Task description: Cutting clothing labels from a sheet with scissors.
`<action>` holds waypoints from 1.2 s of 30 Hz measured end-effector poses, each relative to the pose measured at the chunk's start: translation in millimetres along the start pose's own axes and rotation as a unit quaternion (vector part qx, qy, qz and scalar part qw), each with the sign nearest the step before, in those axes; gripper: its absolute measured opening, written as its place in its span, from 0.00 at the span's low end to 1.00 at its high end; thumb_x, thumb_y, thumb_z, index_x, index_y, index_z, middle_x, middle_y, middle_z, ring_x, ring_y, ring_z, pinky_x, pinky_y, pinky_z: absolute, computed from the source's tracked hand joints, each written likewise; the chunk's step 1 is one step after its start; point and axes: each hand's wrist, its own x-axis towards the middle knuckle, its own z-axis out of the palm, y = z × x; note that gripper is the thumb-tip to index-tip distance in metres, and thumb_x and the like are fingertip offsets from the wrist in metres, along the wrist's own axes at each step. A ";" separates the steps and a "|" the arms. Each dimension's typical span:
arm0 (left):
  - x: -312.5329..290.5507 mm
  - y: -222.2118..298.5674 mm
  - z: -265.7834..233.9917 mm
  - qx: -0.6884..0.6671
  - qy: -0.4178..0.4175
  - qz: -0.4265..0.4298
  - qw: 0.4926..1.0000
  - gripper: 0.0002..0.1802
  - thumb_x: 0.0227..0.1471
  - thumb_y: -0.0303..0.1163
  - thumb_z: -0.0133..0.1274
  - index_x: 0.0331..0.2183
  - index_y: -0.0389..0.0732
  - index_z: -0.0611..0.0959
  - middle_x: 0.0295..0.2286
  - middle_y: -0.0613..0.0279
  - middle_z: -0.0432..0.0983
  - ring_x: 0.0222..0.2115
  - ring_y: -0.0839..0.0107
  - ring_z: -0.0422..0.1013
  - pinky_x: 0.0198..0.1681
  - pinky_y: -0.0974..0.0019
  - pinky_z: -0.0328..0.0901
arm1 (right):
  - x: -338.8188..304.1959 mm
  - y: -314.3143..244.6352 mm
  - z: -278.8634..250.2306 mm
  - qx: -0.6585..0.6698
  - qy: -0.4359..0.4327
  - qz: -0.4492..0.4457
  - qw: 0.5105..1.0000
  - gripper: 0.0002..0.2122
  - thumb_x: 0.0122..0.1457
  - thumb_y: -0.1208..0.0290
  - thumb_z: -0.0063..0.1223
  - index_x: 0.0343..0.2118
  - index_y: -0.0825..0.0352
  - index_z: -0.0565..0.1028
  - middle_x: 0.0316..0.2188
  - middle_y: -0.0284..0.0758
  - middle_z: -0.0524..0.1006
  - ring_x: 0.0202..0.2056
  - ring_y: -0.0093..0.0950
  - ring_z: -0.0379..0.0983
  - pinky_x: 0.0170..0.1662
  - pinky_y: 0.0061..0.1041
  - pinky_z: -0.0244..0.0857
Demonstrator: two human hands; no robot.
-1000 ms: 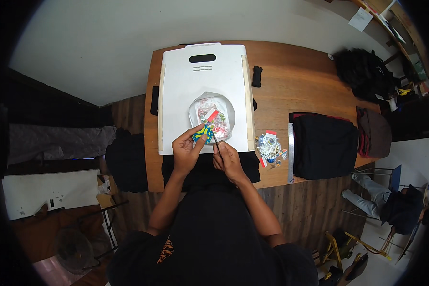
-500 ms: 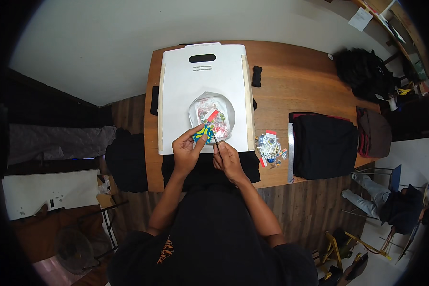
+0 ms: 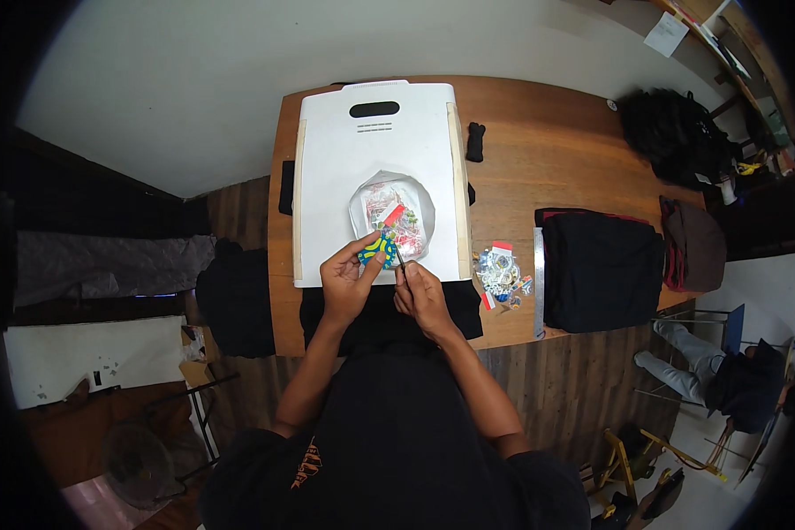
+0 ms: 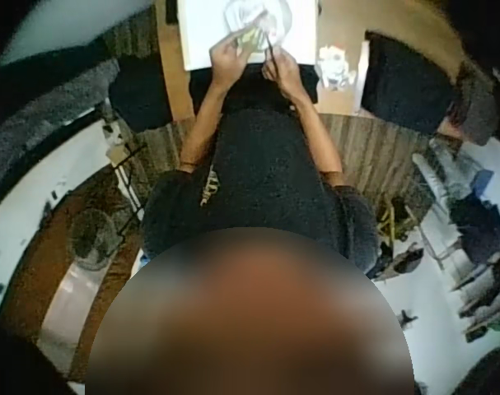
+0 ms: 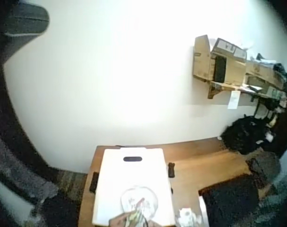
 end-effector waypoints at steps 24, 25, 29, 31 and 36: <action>-0.8 -0.9 2.7 -0.008 -0.004 -0.009 1.000 0.20 0.56 0.15 0.56 0.51 0.23 0.77 0.43 0.49 0.78 0.43 0.74 0.74 0.50 0.71 0.68 | 0.4 -2.8 0.2 -0.002 0.008 0.005 1.000 0.18 0.74 0.54 0.32 0.32 0.63 0.65 0.12 0.22 0.53 0.12 0.15 0.45 0.19 0.19 0.44; -0.8 -1.0 2.6 -0.008 -0.004 -0.010 1.000 0.20 0.56 0.15 0.56 0.51 0.23 0.77 0.43 0.49 0.78 0.43 0.74 0.74 0.50 0.71 0.68 | 0.4 -2.1 -0.2 -0.001 0.007 0.004 1.000 0.18 0.74 0.54 0.32 0.32 0.63 0.65 0.12 0.22 0.53 0.12 0.15 0.45 0.19 0.19 0.44; -1.3 -2.7 2.0 -0.007 -0.002 -0.007 1.000 0.20 0.56 0.15 0.56 0.51 0.23 0.77 0.43 0.49 0.78 0.43 0.74 0.74 0.50 0.71 0.68 | -0.1 -2.2 1.6 0.000 0.013 0.007 1.000 0.18 0.74 0.54 0.32 0.32 0.63 0.65 0.12 0.22 0.53 0.12 0.15 0.45 0.19 0.19 0.44; -1.4 -2.6 2.2 -0.007 -0.001 -0.007 1.000 0.20 0.56 0.15 0.55 0.51 0.23 0.77 0.43 0.49 0.78 0.43 0.74 0.74 0.50 0.71 0.68 | -0.1 -1.6 3.2 0.004 0.014 0.002 1.000 0.18 0.74 0.54 0.32 0.32 0.62 0.65 0.12 0.22 0.53 0.12 0.15 0.45 0.19 0.19 0.44; -0.7 -1.4 3.6 -0.014 -0.004 0.004 1.000 0.19 0.56 0.16 0.56 0.51 0.23 0.77 0.43 0.51 0.78 0.44 0.73 0.74 0.50 0.70 0.68 | -0.1 -0.2 0.8 0.009 0.016 0.001 1.000 0.18 0.73 0.53 0.32 0.32 0.62 0.65 0.12 0.22 0.53 0.12 0.15 0.46 0.19 0.19 0.44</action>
